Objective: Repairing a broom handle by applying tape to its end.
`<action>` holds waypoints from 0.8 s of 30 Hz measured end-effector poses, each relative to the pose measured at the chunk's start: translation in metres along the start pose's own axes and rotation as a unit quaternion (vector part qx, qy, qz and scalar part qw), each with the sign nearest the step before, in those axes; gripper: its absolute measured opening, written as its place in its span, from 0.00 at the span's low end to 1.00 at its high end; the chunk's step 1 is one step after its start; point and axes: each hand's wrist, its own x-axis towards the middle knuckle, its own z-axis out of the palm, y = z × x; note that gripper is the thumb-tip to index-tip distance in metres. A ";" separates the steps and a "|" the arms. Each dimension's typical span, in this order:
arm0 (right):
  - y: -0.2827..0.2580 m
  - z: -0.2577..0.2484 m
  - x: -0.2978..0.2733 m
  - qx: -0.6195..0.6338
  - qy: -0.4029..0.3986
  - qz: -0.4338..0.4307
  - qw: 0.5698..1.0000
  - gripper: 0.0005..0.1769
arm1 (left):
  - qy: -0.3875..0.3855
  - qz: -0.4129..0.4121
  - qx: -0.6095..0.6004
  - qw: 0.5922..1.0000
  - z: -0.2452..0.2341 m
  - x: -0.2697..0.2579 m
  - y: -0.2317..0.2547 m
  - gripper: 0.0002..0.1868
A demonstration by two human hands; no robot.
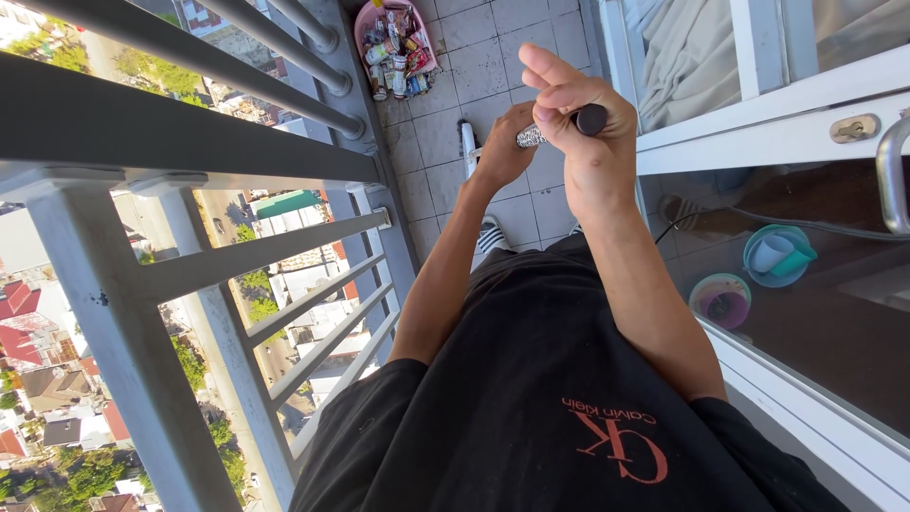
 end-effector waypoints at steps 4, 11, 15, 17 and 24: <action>-0.004 -0.002 -0.001 -0.051 -0.012 -0.006 0.999 0.07 | 0.008 0.019 -0.005 1.000 0.003 -0.002 -0.005 0.21; -0.018 -0.017 0.002 -0.106 -0.092 0.011 0.990 0.06 | 0.052 0.012 -0.017 0.998 0.018 -0.002 -0.007 0.10; -0.030 -0.033 0.005 -0.100 -0.122 0.050 0.986 0.10 | 0.066 0.007 0.005 0.998 0.032 0.000 -0.005 0.09; -0.035 -0.040 0.004 -0.108 -0.115 0.048 0.986 0.11 | 0.069 0.005 -0.025 0.997 0.035 0.006 0.013 0.10; -0.048 -0.084 0.008 -0.086 -0.087 0.021 0.992 0.14 | 0.090 -0.013 0.044 0.995 0.074 0.028 0.020 0.22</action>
